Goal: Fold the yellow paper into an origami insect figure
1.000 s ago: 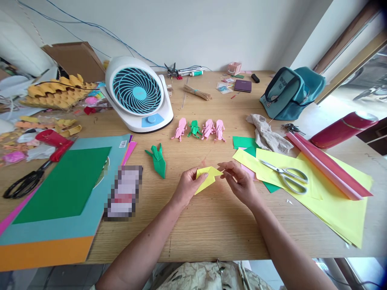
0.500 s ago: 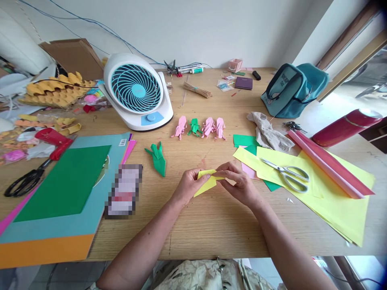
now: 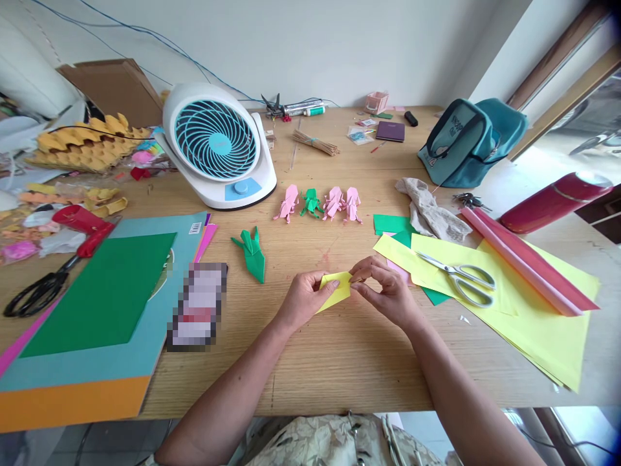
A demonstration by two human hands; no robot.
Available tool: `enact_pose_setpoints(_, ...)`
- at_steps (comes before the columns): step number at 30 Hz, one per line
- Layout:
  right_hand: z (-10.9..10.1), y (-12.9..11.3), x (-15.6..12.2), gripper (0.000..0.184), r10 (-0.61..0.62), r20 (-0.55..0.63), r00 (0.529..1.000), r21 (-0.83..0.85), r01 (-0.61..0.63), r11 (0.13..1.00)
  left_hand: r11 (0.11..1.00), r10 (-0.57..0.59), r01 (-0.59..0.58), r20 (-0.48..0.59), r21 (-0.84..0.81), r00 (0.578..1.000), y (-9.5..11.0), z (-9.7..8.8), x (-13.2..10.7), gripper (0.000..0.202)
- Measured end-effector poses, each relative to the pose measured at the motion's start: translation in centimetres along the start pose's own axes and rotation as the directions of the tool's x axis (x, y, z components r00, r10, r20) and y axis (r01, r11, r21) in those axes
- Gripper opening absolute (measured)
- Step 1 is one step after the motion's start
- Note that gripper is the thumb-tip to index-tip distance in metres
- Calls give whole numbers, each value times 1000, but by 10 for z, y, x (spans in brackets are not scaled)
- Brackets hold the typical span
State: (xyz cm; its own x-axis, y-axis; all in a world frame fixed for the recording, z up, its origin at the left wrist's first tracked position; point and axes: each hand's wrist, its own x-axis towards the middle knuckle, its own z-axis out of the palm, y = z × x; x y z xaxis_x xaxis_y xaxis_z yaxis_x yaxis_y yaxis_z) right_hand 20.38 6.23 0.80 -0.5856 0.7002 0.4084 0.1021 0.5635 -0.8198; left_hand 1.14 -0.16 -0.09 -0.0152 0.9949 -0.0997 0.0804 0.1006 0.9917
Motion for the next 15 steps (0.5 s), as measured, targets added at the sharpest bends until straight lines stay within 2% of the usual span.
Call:
enact_pose_setpoints(7, 4, 9, -2, 17, 150, -38, 988, 181, -140, 973, 991, 19, -17, -19, 134, 1000, 5, 2, -3, 26)
enact_pose_setpoints(15, 13, 14, -3, 20, 315, -60, 947, 316, -281, 906, 987, 3, -5, 14, 163, 1000, 4, 5, -4, 20)
